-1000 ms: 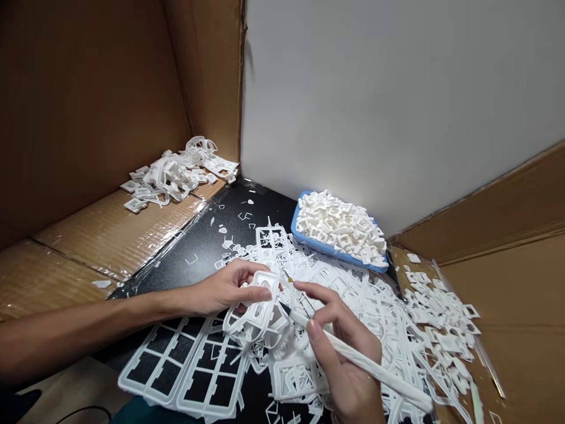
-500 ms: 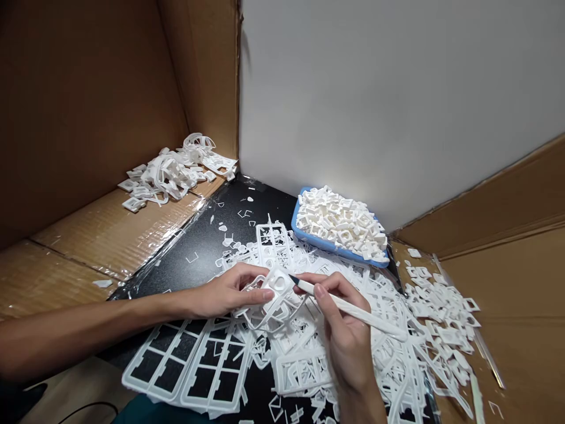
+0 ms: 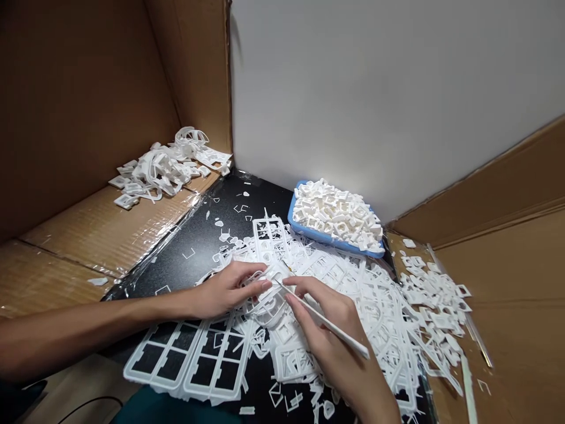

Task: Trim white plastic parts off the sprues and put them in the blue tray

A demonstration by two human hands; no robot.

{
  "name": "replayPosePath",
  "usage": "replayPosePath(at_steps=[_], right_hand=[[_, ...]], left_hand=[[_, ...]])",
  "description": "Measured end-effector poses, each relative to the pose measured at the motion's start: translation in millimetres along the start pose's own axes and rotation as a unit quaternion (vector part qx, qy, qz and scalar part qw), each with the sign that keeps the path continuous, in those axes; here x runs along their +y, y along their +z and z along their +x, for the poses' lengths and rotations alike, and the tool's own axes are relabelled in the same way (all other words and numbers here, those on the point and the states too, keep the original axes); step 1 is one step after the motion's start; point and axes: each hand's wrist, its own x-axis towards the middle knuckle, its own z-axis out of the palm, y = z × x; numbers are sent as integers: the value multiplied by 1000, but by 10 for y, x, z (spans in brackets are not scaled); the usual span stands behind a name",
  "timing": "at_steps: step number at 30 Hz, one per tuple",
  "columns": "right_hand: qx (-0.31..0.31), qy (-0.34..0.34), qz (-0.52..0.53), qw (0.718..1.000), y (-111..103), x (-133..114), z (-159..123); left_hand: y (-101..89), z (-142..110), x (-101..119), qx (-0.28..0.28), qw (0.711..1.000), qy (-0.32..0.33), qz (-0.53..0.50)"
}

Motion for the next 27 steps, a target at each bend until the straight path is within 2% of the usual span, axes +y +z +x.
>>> replayPosePath(at_steps=[9,16,19,23,27], right_hand=[[-84,-21,-34,996,-161,-56,53],[-131,-97,-110,980,-211,-177,103],[-140,-155,-153,966,-192,-221,88],[-103,-257,-246,929,-81,-170,69],[-78,-301,-338,888,93,-106,74]], left_hand=[[23,9,-46,-20,996,19,84],[36,-7,-71,-35,987,40,152],[26,-8,-52,-44,984,42,169],[12,0,-18,-50,983,41,174],[19,4,-7,-51,981,34,187]])
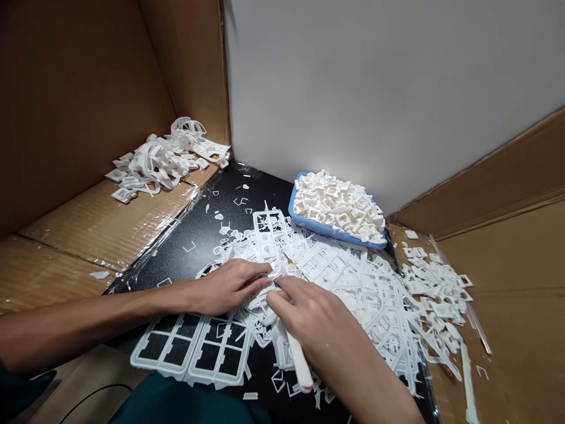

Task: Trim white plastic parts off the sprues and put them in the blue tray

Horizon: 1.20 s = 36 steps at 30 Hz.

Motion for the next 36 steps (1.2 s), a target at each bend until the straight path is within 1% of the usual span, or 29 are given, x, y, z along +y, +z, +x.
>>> replayPosePath(at_steps=[2,4,5,7,8,9,10,12,14,18,23,31,36], right_hand=[[14,-26,-47,998,61,-36,9],[31,-35,-58,997,89,-45,-17],[38,-22,-38,998,87,-30,-43],[26,26,53,998,50,45,-111],[21,54,106,993,19,101,-143],[-7,74,155,985,-19,161,-168],[-15,98,191,976,-58,221,-182],[-31,121,241,962,-131,314,-176],[-32,130,265,955,-186,358,-139],[-33,138,274,951,-251,355,-74],[-38,152,277,948,-300,367,-91],[-50,168,305,936,-270,388,-65],[-51,156,302,939,-286,388,-25]], left_hand=[[0,2,-1,4,1000,-10,-6],[-6,3,-2,6,1000,-16,-18],[-12,4,-1,6,1000,-17,-24],[-26,4,6,1,1000,-11,-28],[-33,4,11,-3,1000,-5,-23],[-39,3,18,-7,1000,2,-15],[-43,2,25,-11,1000,8,-6],[-48,0,37,-18,1000,16,7],[-48,-2,43,-22,1000,17,8],[-40,-6,36,-18,1000,24,5],[-31,-14,33,-19,1000,19,13],[-40,-15,46,-22,1000,18,2],[-20,-11,19,-15,1000,25,4]])
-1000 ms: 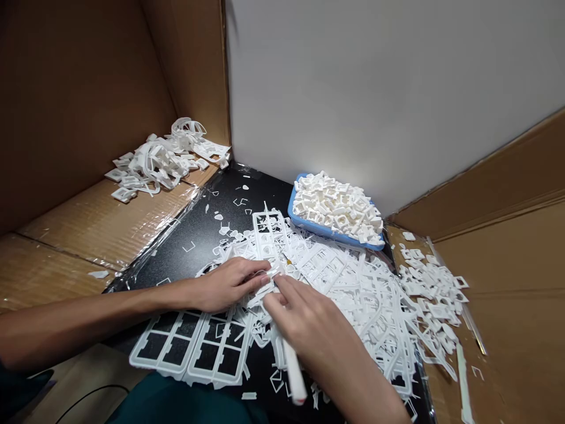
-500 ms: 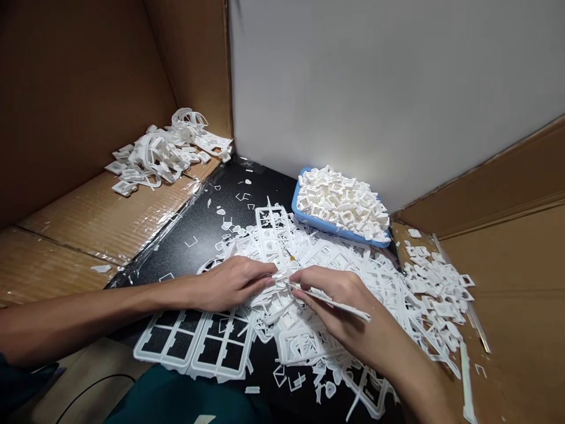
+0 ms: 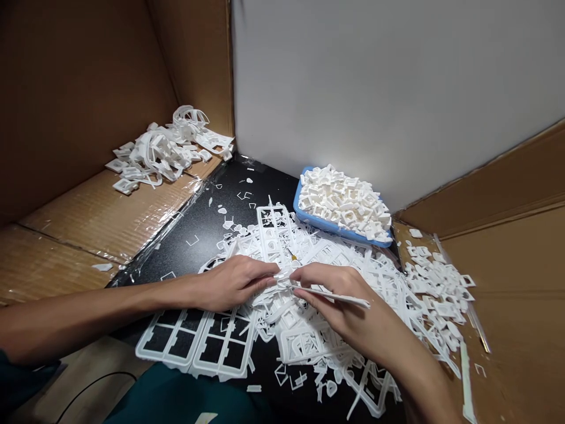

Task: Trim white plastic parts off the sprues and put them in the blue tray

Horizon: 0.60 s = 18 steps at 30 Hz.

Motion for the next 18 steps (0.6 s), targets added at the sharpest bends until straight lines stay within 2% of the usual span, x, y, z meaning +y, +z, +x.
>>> replayPosePath(at_steps=[10,18], right_hand=[[-19,-10,-22,1000,-24,-47,65],[-37,-41,-47,997,114,-67,92]], left_hand=[[3,0,8,0,1000,2,6],[-16,1,23,-12,1000,-14,22]])
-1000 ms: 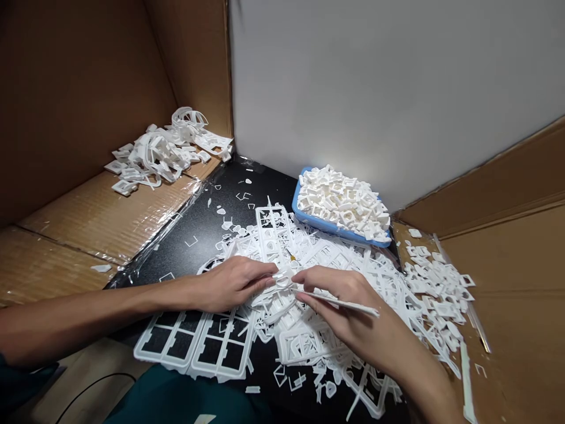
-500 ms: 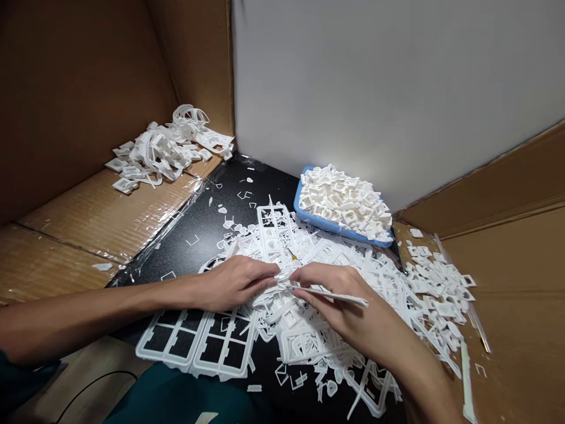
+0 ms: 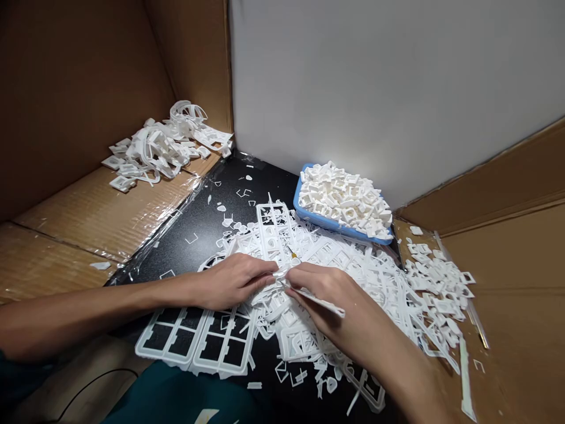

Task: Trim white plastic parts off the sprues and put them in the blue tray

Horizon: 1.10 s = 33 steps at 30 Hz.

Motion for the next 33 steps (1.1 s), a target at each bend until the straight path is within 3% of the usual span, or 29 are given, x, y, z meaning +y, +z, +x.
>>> replayPosePath(at_steps=[7,10,12,15,17,24,29,33], right_hand=[[8,-5,-22,1000,80,-49,-65],[29,-39,-100,994,169,-73,-114],[69,-92,-189,975,258,-80,-125],[129,-178,-308,926,379,-72,-117],[157,-200,-344,904,432,-53,-116],[220,-156,-311,912,605,80,-115],[249,-138,-254,924,746,217,-107],[330,-114,-217,912,663,350,-155]], left_hand=[[-3,7,-7,11,1000,-6,-15],[-9,26,-35,18,998,-25,-61],[-21,42,-60,20,994,-41,-99],[-57,64,-86,17,988,-45,-149],[-87,72,-83,18,985,-38,-169],[-121,65,-43,7,976,-50,-211],[-128,89,-82,14,985,-36,-167],[-118,77,-65,-71,986,-27,-146]])
